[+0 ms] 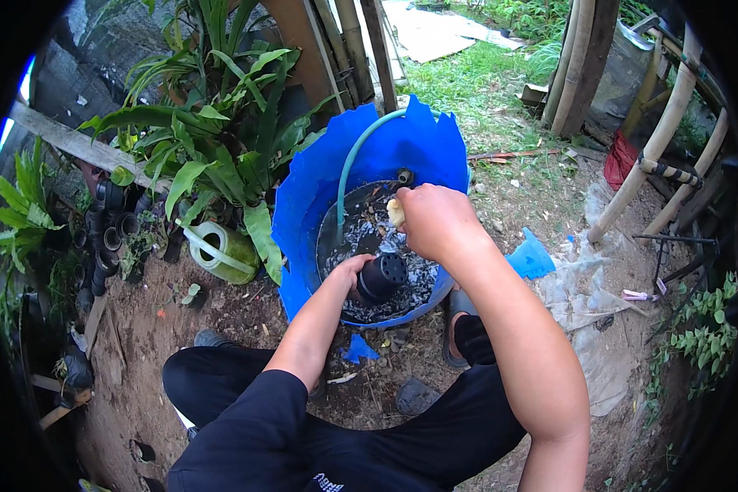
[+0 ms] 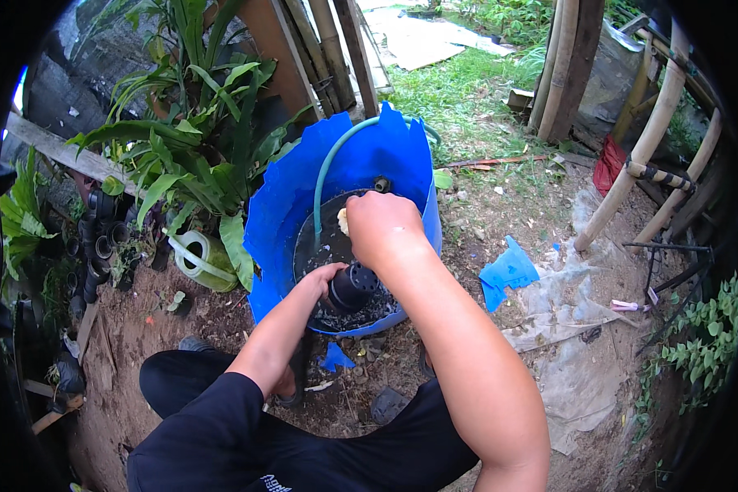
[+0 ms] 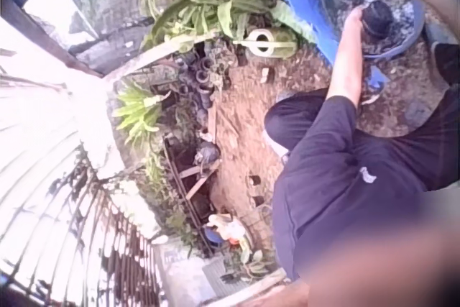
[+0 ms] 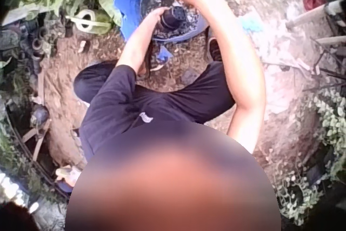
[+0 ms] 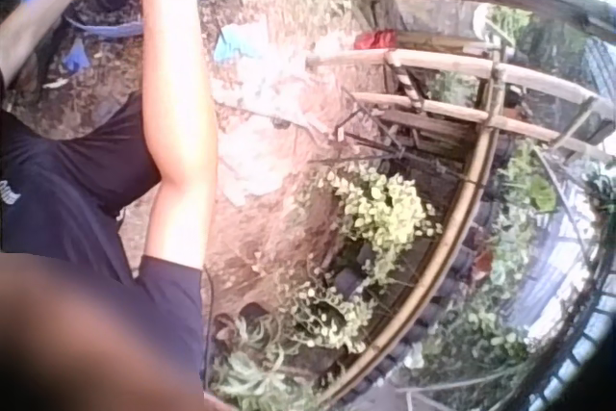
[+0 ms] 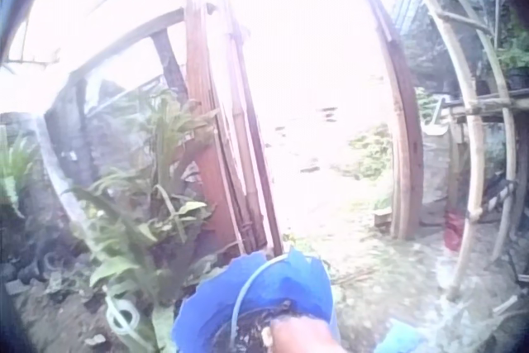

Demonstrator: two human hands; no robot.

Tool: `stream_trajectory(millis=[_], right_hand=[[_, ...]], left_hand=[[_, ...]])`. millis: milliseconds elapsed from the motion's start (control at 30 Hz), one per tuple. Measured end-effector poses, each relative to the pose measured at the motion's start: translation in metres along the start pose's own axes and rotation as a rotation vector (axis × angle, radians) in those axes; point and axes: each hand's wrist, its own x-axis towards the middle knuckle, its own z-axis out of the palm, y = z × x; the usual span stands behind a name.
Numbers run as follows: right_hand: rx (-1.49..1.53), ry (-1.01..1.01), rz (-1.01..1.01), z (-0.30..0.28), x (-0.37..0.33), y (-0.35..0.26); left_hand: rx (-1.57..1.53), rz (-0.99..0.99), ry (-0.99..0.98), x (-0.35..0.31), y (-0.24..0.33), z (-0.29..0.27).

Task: The person washes several small black plastic plant pots one by one using a sponge and water from a blue bucket. They scrub the inside and outside of each pot, rinse it under a running hose, and place the cleaned pots on a white block nearby.

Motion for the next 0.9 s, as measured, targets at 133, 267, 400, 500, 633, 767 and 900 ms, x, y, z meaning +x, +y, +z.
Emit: stream_trajectory(millis=[133,267,400,500,633,767,900], right_hand=[[-0.017,-0.015,-0.002,-0.001,0.002,-0.005],[-0.031,-0.057,0.025,-0.005,0.007,-0.007],[-0.022,-0.061,0.069,-0.009,0.010,-0.010],[-0.026,-0.057,0.068,-0.009,0.012,-0.012],[-0.020,-0.037,0.050,-0.002,0.017,-0.014],[0.005,-0.017,0.021,0.007,0.029,-0.018],[0.040,0.014,-0.115,0.018,0.040,-0.025]], left_hand=[[0.017,0.204,0.097,-0.010,0.017,0.007],[0.306,0.557,0.415,-0.048,0.033,0.014],[0.632,0.777,0.771,-0.121,0.064,0.012],[0.367,0.927,0.457,-0.190,0.088,-0.017],[0.691,1.033,0.534,-0.296,0.096,-0.082],[0.374,1.367,0.399,-0.386,0.060,-0.161],[0.066,1.280,0.684,-0.446,-0.021,-0.269]])
